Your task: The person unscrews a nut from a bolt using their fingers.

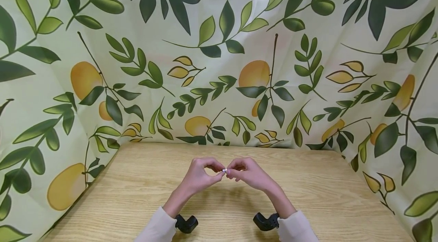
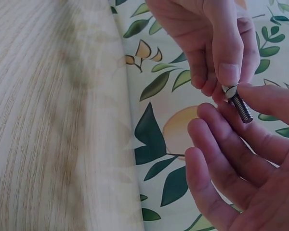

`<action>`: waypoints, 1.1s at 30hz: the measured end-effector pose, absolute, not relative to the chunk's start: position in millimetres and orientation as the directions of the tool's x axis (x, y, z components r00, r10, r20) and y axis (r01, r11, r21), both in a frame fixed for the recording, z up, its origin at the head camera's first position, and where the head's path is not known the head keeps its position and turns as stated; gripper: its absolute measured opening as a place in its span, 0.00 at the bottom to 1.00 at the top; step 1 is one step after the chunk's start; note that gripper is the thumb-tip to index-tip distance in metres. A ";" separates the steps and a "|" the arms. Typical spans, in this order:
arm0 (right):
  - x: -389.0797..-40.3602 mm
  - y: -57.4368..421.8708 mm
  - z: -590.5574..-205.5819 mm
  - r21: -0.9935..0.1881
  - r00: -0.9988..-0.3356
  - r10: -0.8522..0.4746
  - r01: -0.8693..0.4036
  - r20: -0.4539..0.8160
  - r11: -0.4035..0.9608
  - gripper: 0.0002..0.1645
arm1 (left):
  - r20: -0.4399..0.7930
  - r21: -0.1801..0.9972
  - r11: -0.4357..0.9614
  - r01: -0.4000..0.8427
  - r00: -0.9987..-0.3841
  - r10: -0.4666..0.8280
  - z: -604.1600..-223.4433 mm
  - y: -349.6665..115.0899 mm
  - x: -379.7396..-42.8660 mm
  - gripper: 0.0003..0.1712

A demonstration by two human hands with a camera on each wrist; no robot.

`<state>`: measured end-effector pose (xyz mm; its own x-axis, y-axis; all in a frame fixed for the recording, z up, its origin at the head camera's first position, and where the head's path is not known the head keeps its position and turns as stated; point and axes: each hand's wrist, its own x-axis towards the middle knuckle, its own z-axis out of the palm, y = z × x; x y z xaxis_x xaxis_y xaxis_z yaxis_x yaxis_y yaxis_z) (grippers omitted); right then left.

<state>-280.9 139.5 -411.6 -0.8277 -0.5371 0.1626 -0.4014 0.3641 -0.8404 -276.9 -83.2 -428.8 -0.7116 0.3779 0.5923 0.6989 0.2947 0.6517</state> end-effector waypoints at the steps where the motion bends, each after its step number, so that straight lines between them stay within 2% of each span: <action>1: -280.3 138.9 -411.3 -0.838 -0.831 -0.530 -0.404 0.169 0.366 0.12 | 0.588 0.656 0.293 0.696 -0.714 0.380 -428.4 -83.6 -276.6 0.07; 4: -279.2 137.5 -410.7 -0.832 -0.840 -0.509 -0.411 0.187 0.372 0.10 | 0.578 0.667 0.287 0.688 -0.720 0.384 -428.0 -84.1 -276.4 0.08; 15: -280.7 139.1 -411.0 -0.840 -0.819 -0.555 -0.399 0.146 0.367 0.15 | 0.602 0.642 0.294 0.708 -0.703 0.378 -427.6 -84.3 -277.7 0.06; 23: -279.3 137.5 -409.7 -0.817 -0.840 -0.505 -0.426 0.198 0.388 0.07 | 0.605 0.640 0.290 0.711 -0.700 0.380 -427.7 -84.3 -279.0 0.08; 33: -279.7 137.1 -411.1 -0.821 -0.841 -0.515 -0.407 0.166 0.400 0.13 | 0.628 0.601 0.315 0.735 -0.677 0.383 -425.7 -83.5 -276.8 0.06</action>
<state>-279.7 137.1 -411.1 -0.8407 -0.5155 0.1657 -0.4069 0.3996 -0.8214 -276.8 -83.5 -425.7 -0.6772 0.3830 0.6283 0.7351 0.3145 0.6006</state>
